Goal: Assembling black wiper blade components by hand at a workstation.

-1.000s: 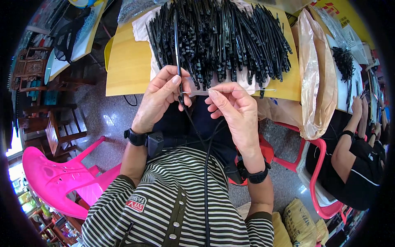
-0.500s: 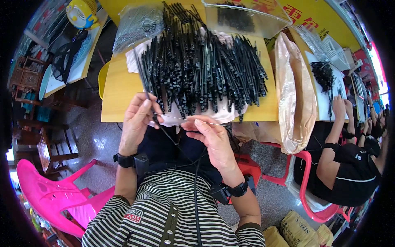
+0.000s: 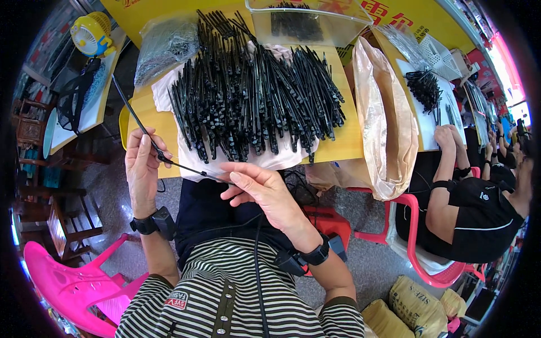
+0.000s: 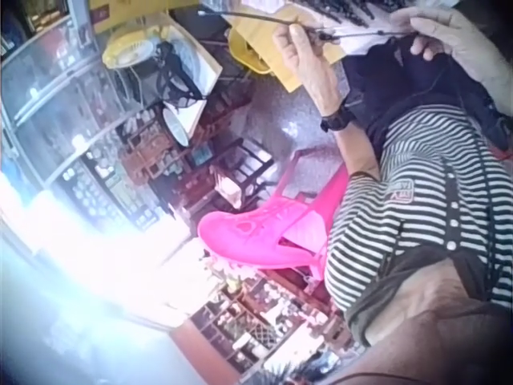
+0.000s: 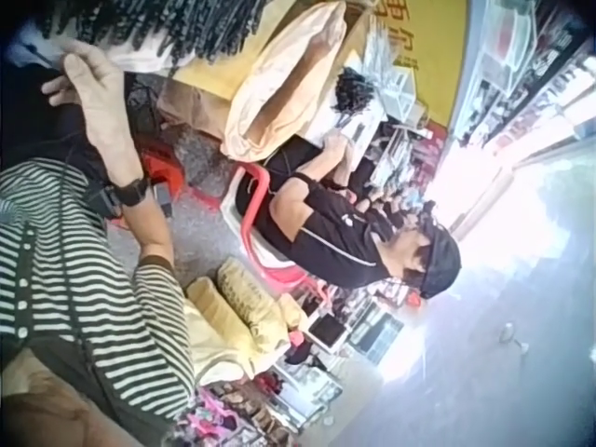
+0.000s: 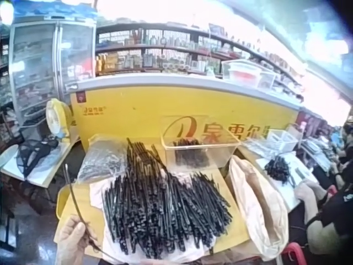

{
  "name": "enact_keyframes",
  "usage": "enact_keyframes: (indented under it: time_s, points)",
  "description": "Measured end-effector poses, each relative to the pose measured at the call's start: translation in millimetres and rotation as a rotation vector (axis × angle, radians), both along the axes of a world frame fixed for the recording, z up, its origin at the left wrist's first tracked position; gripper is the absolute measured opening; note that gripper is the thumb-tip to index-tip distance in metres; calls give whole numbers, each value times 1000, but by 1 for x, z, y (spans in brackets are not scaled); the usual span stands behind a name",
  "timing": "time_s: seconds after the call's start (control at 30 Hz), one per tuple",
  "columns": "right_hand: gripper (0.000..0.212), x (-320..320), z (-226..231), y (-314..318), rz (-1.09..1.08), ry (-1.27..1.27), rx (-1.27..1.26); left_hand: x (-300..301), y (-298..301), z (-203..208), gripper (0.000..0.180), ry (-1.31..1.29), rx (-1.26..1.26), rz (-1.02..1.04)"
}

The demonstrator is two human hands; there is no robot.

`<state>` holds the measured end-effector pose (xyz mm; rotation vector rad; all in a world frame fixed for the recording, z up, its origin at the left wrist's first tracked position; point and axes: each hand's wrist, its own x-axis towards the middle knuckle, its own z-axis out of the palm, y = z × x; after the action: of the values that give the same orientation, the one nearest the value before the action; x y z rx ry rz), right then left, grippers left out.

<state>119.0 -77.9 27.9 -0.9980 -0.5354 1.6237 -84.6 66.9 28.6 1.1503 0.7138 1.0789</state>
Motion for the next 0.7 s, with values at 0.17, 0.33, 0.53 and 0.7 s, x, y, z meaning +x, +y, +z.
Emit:
enact_keyframes:
  time_s: [0.17, 0.33, 0.53, 0.7]
  points:
    - [24, 17, 3, 6, -233, -154, 58, 11, -8, -9, 18, -98, -100, -75]
    - [20, 35, 2, 8, -376, -169, 93, 26, -18, -16, 20, -123, -185, -149]
    - [19, 38, 3, 11, -435, -161, 141, 34, -25, -15, 22, 91, -176, -256]
    - [20, 34, 0, 15, -435, -111, 160, 37, -35, -8, 20, 232, -197, -378]
